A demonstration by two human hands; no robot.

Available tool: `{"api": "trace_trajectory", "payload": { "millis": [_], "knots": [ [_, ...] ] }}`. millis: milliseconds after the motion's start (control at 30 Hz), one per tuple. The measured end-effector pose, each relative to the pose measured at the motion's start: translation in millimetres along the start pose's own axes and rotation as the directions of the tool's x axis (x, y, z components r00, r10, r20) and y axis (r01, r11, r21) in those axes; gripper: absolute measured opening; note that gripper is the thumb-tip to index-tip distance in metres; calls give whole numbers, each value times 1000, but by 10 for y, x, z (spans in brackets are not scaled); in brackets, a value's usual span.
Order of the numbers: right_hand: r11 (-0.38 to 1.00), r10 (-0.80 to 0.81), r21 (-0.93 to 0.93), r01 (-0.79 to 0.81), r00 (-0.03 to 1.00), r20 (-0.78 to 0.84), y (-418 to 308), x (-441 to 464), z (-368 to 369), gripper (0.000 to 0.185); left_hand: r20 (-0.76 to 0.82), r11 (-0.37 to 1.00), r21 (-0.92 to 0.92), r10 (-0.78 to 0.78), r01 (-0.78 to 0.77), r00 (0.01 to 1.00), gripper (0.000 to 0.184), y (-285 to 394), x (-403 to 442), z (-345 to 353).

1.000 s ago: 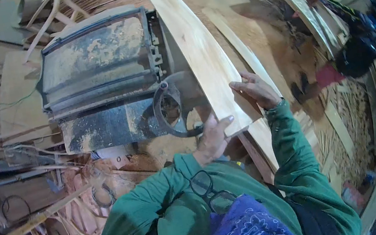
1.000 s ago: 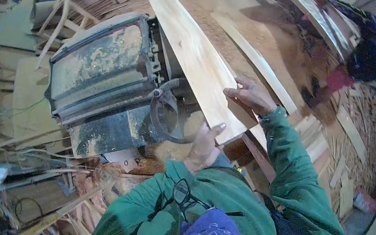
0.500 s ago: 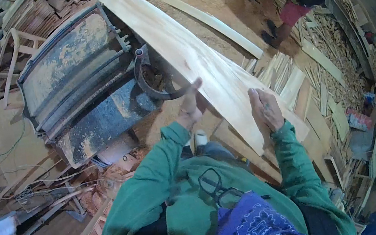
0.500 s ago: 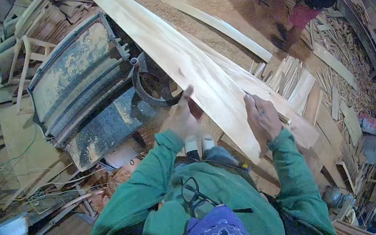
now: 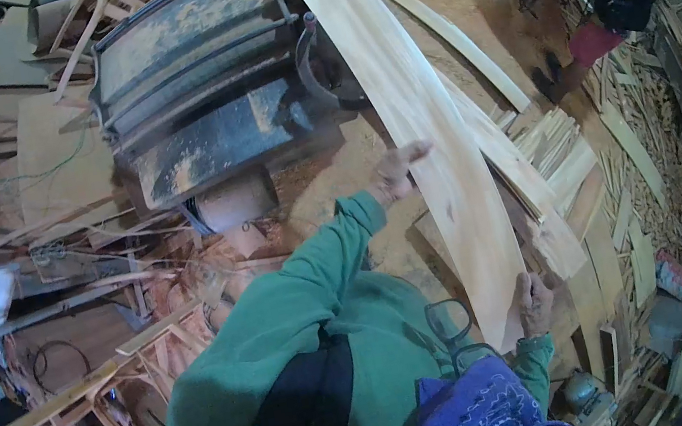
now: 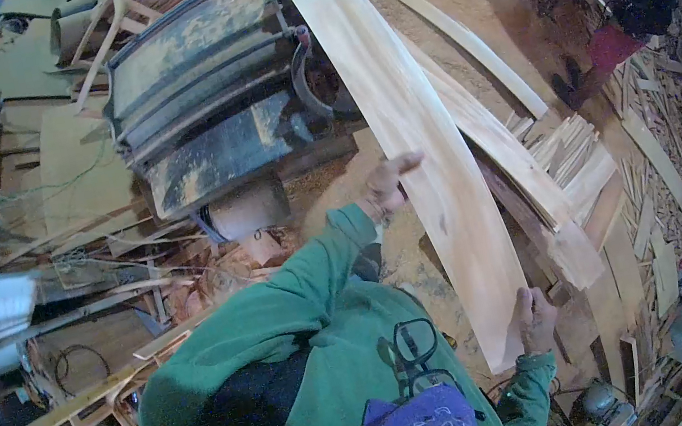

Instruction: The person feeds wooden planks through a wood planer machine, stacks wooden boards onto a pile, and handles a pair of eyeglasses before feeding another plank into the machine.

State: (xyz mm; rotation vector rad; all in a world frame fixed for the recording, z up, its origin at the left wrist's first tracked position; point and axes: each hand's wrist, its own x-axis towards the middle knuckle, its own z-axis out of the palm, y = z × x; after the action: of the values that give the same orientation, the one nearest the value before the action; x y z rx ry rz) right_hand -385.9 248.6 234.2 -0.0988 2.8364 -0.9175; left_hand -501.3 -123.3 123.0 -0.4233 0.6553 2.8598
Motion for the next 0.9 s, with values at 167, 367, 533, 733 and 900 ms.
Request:
{"api": "trace_trajectory", "payload": {
  "millis": [167, 367, 533, 733, 900],
  "knots": [
    [967, 87, 220, -128, 979, 187, 558, -401, 83, 28, 23, 990, -44, -131, 132, 991, 55, -1134, -882, -8],
    [852, -120, 524, -8, 970, 209, -134, 91, 498, 35, 46, 970, 8, -243, 243, 969, 47, -2051, -1667, 55],
    [876, 11, 464, -132, 967, 255, -158, 89, 835, 44, -161, 833, 362, -386, 419, 908, 43, -1737, -2008, 217],
    [849, 84, 498, -174, 977, 197, 69, -146, 1222, 43, -116, 252, 966, 198, 64, 973, 60, -289, -2129, -245],
    [875, 118, 461, -151, 988, 101, -101, -253, 1171, 46, 174, -376, 887, 810, 268, 560, 77, 1069, -1746, -1205]
  ]
}}
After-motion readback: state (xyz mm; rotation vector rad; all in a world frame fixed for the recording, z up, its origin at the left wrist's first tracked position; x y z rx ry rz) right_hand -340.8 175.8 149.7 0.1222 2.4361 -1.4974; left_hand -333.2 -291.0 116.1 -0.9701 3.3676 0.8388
